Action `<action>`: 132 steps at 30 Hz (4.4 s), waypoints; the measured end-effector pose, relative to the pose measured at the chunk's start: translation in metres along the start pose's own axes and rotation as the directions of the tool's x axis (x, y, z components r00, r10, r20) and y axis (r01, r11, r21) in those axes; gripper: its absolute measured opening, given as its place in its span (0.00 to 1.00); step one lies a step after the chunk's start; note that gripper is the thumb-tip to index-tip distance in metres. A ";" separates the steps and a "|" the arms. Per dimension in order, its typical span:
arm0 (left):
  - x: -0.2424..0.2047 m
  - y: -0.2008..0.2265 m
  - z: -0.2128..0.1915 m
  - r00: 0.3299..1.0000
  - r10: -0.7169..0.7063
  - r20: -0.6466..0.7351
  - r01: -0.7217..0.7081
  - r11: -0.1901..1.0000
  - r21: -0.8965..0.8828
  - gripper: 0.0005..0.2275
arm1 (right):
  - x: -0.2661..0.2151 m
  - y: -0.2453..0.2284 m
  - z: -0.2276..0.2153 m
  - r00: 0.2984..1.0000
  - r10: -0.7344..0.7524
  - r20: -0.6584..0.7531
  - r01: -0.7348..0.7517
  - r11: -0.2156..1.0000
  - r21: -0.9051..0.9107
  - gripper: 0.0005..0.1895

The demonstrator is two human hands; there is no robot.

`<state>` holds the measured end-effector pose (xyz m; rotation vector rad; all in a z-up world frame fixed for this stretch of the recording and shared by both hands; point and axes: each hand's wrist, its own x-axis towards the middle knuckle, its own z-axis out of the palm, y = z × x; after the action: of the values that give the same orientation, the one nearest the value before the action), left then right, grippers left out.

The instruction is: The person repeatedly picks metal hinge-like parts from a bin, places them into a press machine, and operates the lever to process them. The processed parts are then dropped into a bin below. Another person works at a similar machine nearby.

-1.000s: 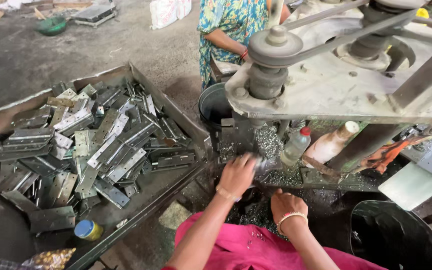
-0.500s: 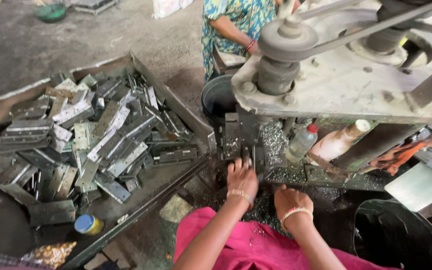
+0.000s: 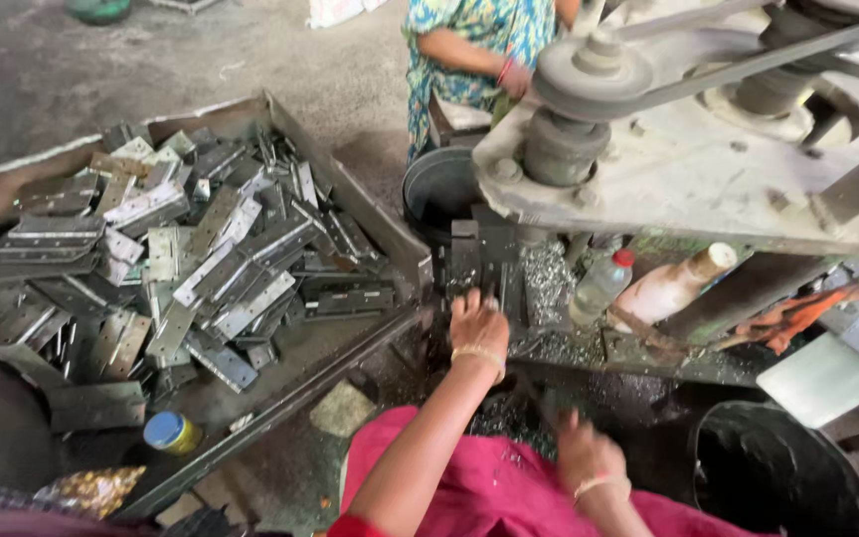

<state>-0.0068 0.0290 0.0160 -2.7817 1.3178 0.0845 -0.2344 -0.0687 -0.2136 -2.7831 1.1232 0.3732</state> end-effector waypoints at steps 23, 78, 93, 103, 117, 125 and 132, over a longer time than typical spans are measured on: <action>0.040 0.016 0.027 0.964 -0.161 -0.213 0.123 0.976 -0.178 0.15 | -0.012 -0.015 -0.039 0.997 -0.066 -0.050 0.069 0.995 0.071 0.16; 0.001 0.015 0.012 0.999 -0.035 0.015 0.037 0.994 -0.105 0.12 | -0.019 -0.068 -0.213 0.992 -0.120 0.031 0.124 0.972 -0.201 0.16; 0.004 0.003 0.031 0.999 -0.023 -0.028 0.020 0.995 -0.094 0.15 | -0.001 -0.005 0.045 0.998 -0.004 0.062 -0.001 0.997 0.081 0.16; 0.004 0.008 0.008 0.997 -0.039 -0.072 0.040 0.999 0.011 0.10 | 0.006 0.000 -0.006 0.997 -0.073 0.021 0.073 0.997 -0.025 0.17; 0.033 0.014 0.006 0.994 -0.110 -0.011 0.109 0.992 -0.070 0.13 | -0.018 0.002 0.004 0.985 -0.163 -0.065 0.160 0.986 -0.043 0.30; 0.059 -0.005 0.004 0.992 -0.124 0.004 0.124 0.987 -0.106 0.17 | 0.024 0.001 0.000 0.997 -0.062 0.038 0.059 0.995 0.075 0.25; 0.092 -0.004 0.025 0.989 -0.148 0.011 0.149 0.982 -0.119 0.18 | -0.001 -0.005 -0.001 0.998 -0.009 0.058 -0.001 0.985 0.170 0.21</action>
<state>0.0542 -0.0375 -0.0160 -2.9688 1.1357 0.1636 -0.2320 -0.0647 -0.2119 -2.6093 1.0818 0.3383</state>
